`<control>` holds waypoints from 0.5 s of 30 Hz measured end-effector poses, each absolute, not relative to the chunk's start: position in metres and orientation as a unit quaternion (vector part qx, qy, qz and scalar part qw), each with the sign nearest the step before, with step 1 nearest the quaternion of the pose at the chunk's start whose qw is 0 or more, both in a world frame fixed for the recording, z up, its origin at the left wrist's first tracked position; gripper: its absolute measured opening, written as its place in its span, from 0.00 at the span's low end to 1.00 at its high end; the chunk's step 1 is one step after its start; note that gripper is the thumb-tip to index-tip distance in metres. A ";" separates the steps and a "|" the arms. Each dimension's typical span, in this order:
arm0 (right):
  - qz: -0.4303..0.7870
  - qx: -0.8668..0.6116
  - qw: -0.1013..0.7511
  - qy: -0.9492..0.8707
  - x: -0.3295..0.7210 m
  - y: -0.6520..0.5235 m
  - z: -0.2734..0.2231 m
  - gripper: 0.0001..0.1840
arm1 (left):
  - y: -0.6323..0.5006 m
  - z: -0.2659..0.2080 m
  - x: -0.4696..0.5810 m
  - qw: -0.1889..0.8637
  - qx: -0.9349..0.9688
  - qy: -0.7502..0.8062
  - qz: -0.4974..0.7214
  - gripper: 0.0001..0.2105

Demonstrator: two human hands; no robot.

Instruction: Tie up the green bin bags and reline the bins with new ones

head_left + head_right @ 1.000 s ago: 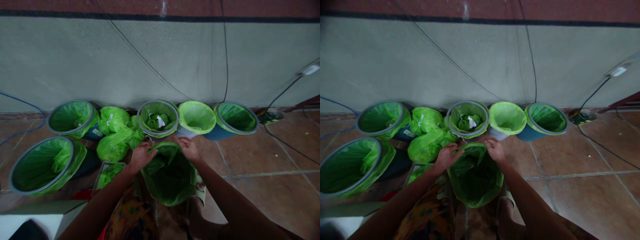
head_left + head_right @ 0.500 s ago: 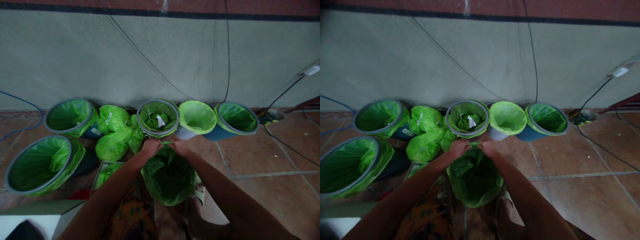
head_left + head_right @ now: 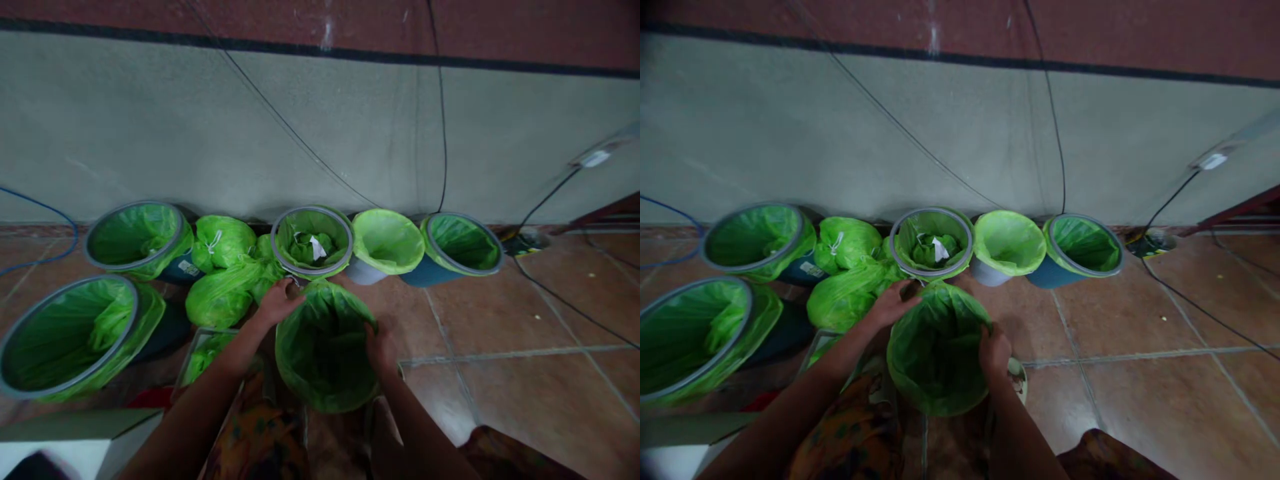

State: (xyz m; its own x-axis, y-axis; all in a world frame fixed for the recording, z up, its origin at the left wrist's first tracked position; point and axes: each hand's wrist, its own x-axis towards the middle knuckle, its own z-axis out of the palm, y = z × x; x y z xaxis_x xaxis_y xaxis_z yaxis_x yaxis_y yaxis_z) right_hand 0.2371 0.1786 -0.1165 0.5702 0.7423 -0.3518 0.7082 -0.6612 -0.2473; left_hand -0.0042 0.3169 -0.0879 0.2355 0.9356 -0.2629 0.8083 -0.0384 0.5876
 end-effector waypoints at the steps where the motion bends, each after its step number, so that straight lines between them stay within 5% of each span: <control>1: 0.216 -0.886 0.063 -0.404 0.234 0.173 -0.116 0.26 | 0.318 -0.088 -0.003 0.340 0.711 0.607 0.099 0.28; 4: 0.177 -0.878 0.152 -0.419 0.233 0.179 -0.109 0.32 | 0.322 -0.091 0.009 0.363 0.722 0.581 0.102 0.24; 7: 0.172 -0.840 0.204 -0.472 0.240 0.218 -0.096 0.27 | 0.325 -0.098 0.024 0.368 0.739 0.551 0.117 0.19; 15: 0.293 -0.670 0.159 -0.664 0.232 0.290 -0.102 0.17 | 0.308 -0.111 0.019 0.329 0.784 0.498 0.171 0.07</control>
